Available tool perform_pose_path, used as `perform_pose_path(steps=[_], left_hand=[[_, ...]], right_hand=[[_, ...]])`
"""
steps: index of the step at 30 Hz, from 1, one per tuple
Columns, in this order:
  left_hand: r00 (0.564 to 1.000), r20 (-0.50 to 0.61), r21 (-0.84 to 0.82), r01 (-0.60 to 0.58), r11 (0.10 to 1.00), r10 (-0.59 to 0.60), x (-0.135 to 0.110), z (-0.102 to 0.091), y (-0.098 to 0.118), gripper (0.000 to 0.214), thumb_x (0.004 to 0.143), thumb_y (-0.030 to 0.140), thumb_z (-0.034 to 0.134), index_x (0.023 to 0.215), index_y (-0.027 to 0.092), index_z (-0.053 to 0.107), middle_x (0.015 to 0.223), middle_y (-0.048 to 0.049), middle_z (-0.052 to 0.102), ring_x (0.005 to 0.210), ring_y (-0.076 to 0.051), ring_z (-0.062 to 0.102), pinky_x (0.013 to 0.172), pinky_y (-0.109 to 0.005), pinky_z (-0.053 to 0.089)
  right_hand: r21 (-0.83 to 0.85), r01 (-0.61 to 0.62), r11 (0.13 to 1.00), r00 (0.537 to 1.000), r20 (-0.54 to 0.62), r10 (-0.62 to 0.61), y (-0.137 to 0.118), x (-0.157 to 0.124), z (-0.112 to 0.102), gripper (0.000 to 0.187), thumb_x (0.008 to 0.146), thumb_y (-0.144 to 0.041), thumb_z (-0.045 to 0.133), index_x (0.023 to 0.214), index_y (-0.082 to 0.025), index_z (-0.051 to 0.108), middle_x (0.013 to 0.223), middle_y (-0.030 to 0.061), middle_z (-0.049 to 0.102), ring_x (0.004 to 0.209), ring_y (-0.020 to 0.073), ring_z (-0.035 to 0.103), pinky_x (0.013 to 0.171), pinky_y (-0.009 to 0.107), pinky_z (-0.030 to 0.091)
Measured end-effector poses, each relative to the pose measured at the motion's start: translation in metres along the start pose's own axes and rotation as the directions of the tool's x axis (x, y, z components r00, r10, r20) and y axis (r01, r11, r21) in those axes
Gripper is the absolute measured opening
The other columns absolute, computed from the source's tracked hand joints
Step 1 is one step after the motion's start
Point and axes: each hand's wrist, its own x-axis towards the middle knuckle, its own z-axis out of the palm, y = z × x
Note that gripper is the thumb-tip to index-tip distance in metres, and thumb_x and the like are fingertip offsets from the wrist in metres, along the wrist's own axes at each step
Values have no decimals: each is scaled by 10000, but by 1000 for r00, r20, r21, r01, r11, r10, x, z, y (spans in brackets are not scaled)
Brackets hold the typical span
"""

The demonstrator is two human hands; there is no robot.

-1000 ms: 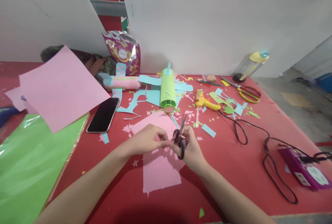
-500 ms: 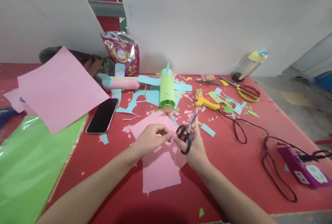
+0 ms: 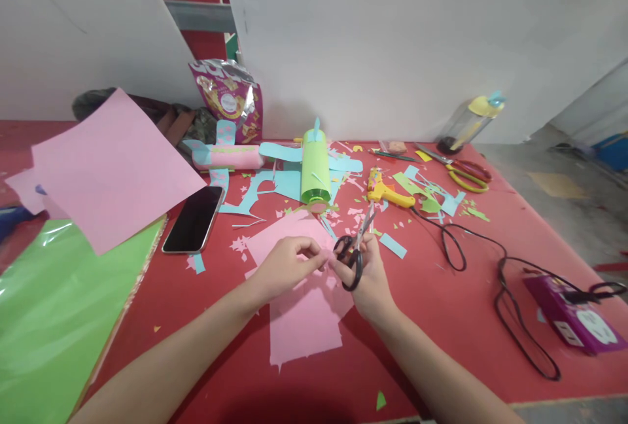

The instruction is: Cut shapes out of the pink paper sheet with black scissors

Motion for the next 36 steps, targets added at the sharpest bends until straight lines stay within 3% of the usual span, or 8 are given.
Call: perform_pose_path(steps=[9,16,20,27,36], left_hand=[[1000,0,7,-15,1000,15,-1,1,-2,246,756,331,472,638,138,567,665,-28,613,672,-137,572,667,-238,432],[999,15,41,-33,999,33,0,1,-5,267,763,349,453,629,144,559,661,-24,607,664,-136,564,651,-232,428],[991,129,96,-37,995,24,1,-6,-5,246,758,330,441,648,150,568,679,-16,610,670,-130,558,648,-220,418],[940,340,269,-114,956,17,1,-27,-1,213,735,307,451,675,161,594,654,1,612,616,-113,521,563,-191,376],[931,363,309,-162,937,42,-1,-23,-4,300,777,330,404,641,146,597,573,-3,585,544,-106,495,516,-191,343]], right_hand=[[1,7,1000,1000,-4,-7,1,1,-1,363,630,-166,649,726,-234,306,704,-67,462,562,68,471,506,191,380],[-53,0,999,1000,-21,-2,0,1,-1,355,618,-156,635,729,-237,307,698,-67,456,515,67,452,448,188,365],[-65,-26,998,1000,11,26,-2,1,1,348,609,-125,615,716,-235,302,669,-73,453,487,64,436,418,178,347],[-158,-58,986,990,116,76,-1,-2,1,363,572,-67,611,712,-232,320,647,-73,473,524,76,442,468,192,352],[-108,-140,984,975,156,155,-2,-4,0,368,555,-69,612,717,-234,325,666,-64,473,536,79,454,446,181,347]])
